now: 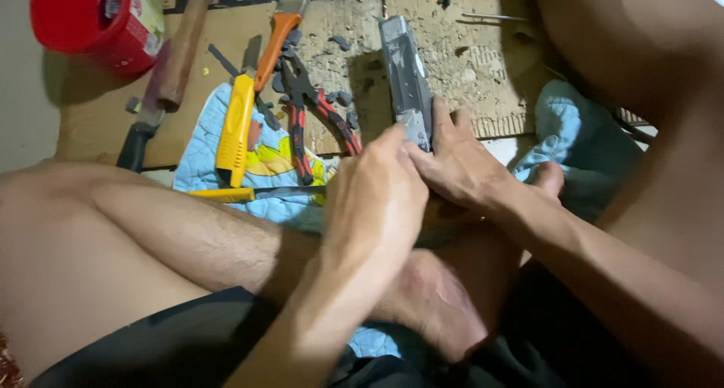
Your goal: The person sits on the floor and uses pliers to pry open the casing of a small electronic device. They remove the outer shell to reveal the internal circuit board and components, then continue to manipulate the device with their hands.
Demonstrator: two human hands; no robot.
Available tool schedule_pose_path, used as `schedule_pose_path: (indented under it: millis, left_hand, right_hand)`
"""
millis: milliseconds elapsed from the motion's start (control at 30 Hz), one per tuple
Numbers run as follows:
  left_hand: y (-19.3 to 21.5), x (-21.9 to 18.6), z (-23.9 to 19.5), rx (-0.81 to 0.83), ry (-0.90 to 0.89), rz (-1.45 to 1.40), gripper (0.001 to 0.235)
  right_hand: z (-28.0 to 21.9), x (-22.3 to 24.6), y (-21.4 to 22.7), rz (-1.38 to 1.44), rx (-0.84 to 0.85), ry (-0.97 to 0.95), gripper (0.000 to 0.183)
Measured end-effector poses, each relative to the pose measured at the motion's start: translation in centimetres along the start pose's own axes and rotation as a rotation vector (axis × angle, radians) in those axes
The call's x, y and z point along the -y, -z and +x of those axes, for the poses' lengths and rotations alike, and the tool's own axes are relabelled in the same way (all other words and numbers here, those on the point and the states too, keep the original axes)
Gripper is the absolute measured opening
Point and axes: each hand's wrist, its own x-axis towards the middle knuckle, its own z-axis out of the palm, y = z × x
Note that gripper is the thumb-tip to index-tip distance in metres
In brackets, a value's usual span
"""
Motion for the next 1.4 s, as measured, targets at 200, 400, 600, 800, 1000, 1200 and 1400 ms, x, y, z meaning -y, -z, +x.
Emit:
schedule_pose_path:
  millis: [200, 400, 600, 800, 1000, 1200, 1400]
  left_hand:
    - [1.4, -0.2, 3.7, -0.015, -0.112, -0.148, 0.047]
    - [3.0, -1.9, 2.4, 0.089, 0.038, -0.069, 0.047]
    - [1.1, -1.6, 4.3, 0.032, 0.027, -0.164, 0.051]
    - [0.0, -2.1, 2.3, 0.025, 0.024, -0.286, 0.054]
    - [3.0, -1.7, 0.4, 0.103, 0.005, -0.037, 0.047]
    - [2.0, 1.0, -1.3, 0.051, -0.102, -0.14, 0.047]
    - [1.7, -0.5, -0.1, 0.045, 0.022, -0.097, 0.047]
  right_hand:
    - [1.0, -1.0, -1.2, 0.005, -0.091, 0.106, 0.09]
    - [1.1, -0.9, -1.2, 0.049, -0.095, 0.067, 0.085]
    - [2.6, -2.6, -1.3, 0.061, -0.085, 0.106, 0.097]
    - [2.3, -3.3, -1.5, -0.018, -0.091, 0.171, 0.09]
    - [4.8, -4.8, -1.8, 0.079, -0.053, 0.064, 0.104]
    - [-0.1, -1.5, 0.4, 0.138, -0.038, 0.016, 0.095]
    - [0.7, -1.5, -0.5, 0.154, -0.031, 0.057, 0.089]
